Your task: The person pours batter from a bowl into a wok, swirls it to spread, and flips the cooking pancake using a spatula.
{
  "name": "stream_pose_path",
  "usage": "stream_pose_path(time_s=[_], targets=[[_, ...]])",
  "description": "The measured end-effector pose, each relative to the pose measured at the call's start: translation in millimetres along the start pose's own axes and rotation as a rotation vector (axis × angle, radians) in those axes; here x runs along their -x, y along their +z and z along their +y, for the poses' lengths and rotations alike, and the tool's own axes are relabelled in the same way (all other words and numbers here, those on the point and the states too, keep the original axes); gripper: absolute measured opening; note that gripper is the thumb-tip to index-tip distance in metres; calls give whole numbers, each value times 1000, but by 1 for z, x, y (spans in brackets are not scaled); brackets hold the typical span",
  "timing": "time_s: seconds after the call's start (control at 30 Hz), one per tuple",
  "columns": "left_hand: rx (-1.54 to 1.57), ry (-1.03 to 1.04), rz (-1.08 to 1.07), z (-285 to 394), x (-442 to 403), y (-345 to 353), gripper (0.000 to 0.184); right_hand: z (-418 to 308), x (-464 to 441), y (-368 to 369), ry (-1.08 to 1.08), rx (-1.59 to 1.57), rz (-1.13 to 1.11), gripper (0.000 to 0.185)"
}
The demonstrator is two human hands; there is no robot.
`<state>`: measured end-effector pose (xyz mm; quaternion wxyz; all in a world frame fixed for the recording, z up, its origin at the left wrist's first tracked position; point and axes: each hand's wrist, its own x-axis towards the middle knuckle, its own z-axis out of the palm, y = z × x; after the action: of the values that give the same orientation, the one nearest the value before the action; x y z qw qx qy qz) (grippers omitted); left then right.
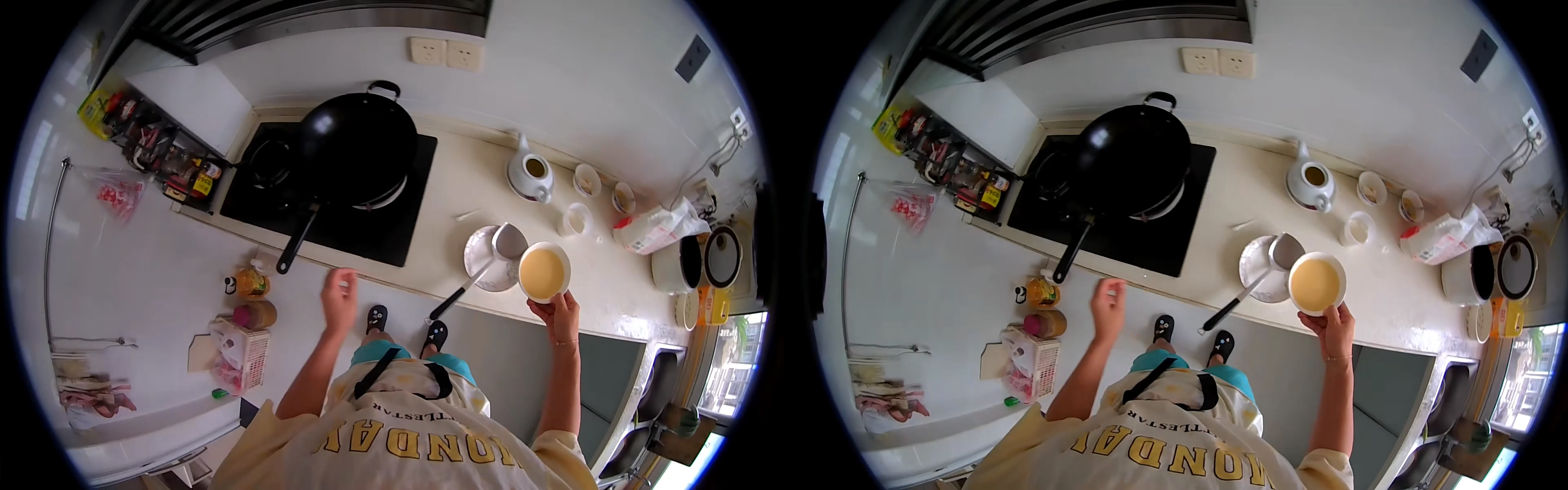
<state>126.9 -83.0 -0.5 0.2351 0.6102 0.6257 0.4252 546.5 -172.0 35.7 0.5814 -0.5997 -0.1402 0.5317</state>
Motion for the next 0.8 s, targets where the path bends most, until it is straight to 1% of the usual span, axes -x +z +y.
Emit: stream_pose_path(time_s=[0.03, 0.07, 0.1, 0.13, 0.2, 0.23, 0.27, 0.33, 0.4, 0.47, 0.53, 0.67, 0.77, 0.8], targets=[[-53, 59, 59, 0, -17, -24, 9, -7, 1, 18, 4, 18, -17, 30], [-116, 66, 109, -3, -33, -46, 15, -12, 1, 35, 9, 36, -32, 30], [-225, 119, 156, -12, -51, -65, 19, -14, -1, 50, 18, 38, -56, 30], [-340, 144, 223, -17, -68, -80, 30, -17, -2, 64, 23, 41, -78, 30], [-467, 46, 187, -62, -99, -100, 41, -21, -2, 96, 29, 54, -114, 30], [-294, -187, -51, -98, -119, -106, 48, -24, -1, 113, 26, 63, -129, 30], [36, -337, -293, -114, -137, -106, 40, -26, -1, 130, 20, 71, -142, 30], [438, -789, -735, -100, -158, -109, 31, -30, 2, 164, 9, 73, -140, 30], [550, -909, -886, -114, -166, -103, 34, -32, 8, 199, -4, 68, -131, 30], [357, -841, -782, -98, -163, -98, 41, -36, 13, 231, -29, 63, -121, 30], [440, -831, -815, -106, -165, -101, 40, -38, 18, 259, -39, 52, -95, 30], [457, -721, -924, -104, -180, -123, 36, -51, 24, 303, -52, 59, -90, 30], [548, -740, -1007, -106, -186, -134, 34, -71, 36, 333, -52, 63, -68, 29], [571, -730, -1016, -106, -187, -135, 33, -76, 35, 338, -63, 76, -91, 29]])
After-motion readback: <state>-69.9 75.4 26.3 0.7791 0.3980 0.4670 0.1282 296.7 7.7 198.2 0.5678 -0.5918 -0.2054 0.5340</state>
